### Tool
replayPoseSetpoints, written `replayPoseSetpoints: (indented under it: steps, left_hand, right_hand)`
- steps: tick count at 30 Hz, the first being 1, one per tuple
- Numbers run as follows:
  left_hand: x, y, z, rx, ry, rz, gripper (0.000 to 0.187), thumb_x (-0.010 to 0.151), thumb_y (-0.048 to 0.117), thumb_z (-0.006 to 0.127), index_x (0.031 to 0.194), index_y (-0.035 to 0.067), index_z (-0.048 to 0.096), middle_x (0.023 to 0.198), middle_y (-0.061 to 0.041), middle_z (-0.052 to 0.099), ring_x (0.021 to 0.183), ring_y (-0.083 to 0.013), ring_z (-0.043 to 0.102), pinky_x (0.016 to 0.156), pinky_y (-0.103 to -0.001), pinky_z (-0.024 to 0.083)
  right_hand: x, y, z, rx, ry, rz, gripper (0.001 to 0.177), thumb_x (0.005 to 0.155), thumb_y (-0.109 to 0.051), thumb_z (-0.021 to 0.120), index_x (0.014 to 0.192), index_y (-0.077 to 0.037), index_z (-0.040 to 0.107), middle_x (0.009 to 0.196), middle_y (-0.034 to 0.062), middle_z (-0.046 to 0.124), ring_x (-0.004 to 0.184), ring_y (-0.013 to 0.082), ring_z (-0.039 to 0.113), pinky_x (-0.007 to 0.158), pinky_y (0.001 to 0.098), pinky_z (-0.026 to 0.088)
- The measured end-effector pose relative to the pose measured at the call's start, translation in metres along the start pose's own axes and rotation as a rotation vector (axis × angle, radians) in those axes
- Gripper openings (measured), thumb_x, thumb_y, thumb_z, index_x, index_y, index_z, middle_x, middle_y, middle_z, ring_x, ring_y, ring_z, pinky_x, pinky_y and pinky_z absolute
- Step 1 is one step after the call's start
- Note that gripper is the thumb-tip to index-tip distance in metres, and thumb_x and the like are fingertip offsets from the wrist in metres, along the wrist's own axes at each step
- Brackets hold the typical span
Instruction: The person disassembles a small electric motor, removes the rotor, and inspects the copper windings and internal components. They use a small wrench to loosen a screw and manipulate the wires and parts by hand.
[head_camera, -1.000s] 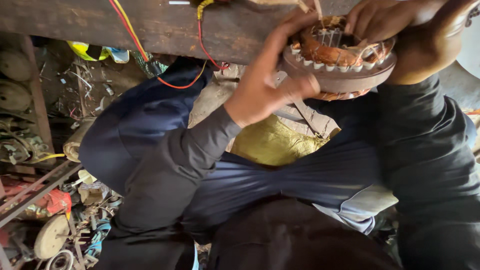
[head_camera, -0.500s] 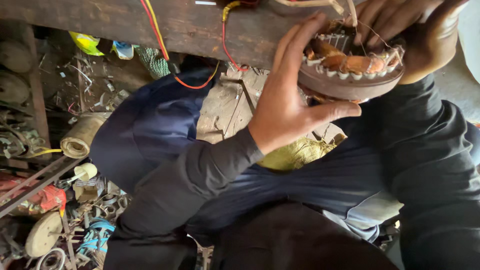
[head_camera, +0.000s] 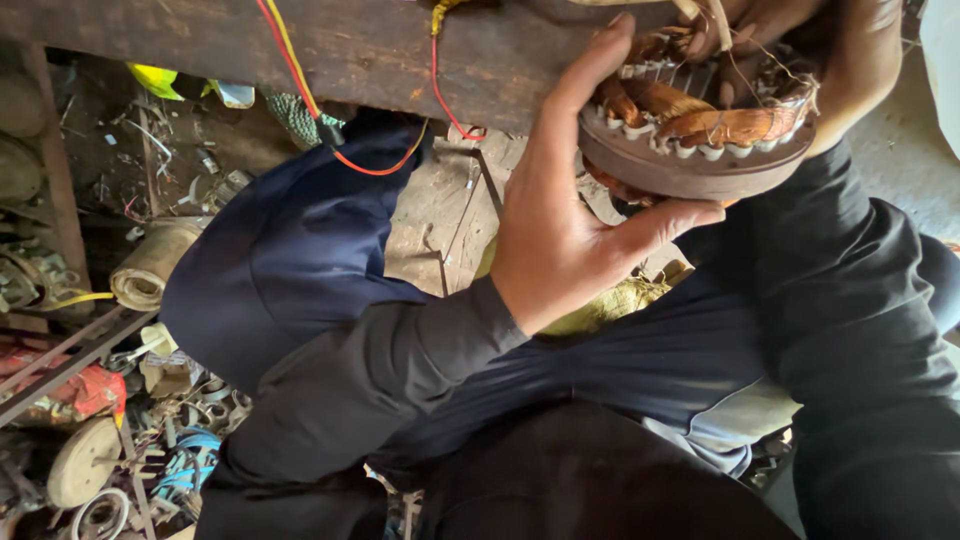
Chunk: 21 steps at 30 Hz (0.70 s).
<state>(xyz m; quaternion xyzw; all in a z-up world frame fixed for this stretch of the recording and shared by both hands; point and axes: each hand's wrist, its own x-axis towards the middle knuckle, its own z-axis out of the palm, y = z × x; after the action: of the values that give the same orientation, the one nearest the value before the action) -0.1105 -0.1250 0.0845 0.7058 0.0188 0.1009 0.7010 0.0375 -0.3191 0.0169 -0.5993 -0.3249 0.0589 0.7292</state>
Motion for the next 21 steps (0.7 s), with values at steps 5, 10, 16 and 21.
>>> replayPoseSetpoints:
  steps: [5, 10, 16, 21]
  left_hand:
    - [0.003, 0.0, 0.0, 0.004, 0.023, 0.065, 0.073, 0.09, 0.03, 0.095, 0.137, 0.012, 0.042, 0.164, -0.012, 0.034, 0.151, -0.029, 0.038, 0.126, -0.036, 0.04]
    - [0.007, 0.005, -0.002, 0.132, -0.007, 0.146, 0.058, 0.087, 0.026, 0.096, 0.124, 0.013, 0.053, 0.161, -0.016, 0.035, 0.153, -0.0376, 0.038, 0.123, -0.041, 0.044]
    - [0.013, 0.011, -0.006, 0.17, -0.009, 0.15, 0.058, 0.081, 0.026, 0.097, 0.116, 0.009, 0.054, 0.158, -0.02, 0.038, 0.148, -0.0406, 0.046, 0.119, -0.042, 0.051]
    - [0.016, 0.01, -0.008, 0.122, -0.004, 0.049, 0.06, 0.077, 0.03, 0.098, 0.106, 0.007, 0.051, 0.155, -0.024, 0.044, 0.14, -0.0338, 0.061, 0.114, -0.037, 0.059]
  right_hand:
    - [-0.002, -0.009, 0.003, -0.031, 0.015, 0.033, 0.047, 0.116, -0.039, 0.024, 0.114, -0.004, 0.056, 0.081, 0.0173, 0.055, 0.065, 0.0312, 0.058, 0.066, 0.0414, 0.055]
    - [-0.004, -0.013, 0.006, -0.037, 0.028, 0.062, 0.046, 0.117, -0.038, 0.026, 0.114, -0.003, 0.056, 0.083, 0.0175, 0.057, 0.067, 0.0307, 0.059, 0.068, 0.0406, 0.055]
    - [-0.004, -0.013, 0.006, -0.036, 0.034, 0.076, 0.045, 0.118, -0.036, 0.027, 0.113, -0.002, 0.057, 0.085, 0.0178, 0.058, 0.07, 0.0302, 0.06, 0.069, 0.0397, 0.055]
    - [-0.005, -0.012, 0.005, -0.028, 0.035, 0.09, 0.044, 0.119, -0.035, 0.029, 0.113, -0.001, 0.057, 0.087, 0.0181, 0.059, 0.073, 0.0297, 0.061, 0.071, 0.0389, 0.055]
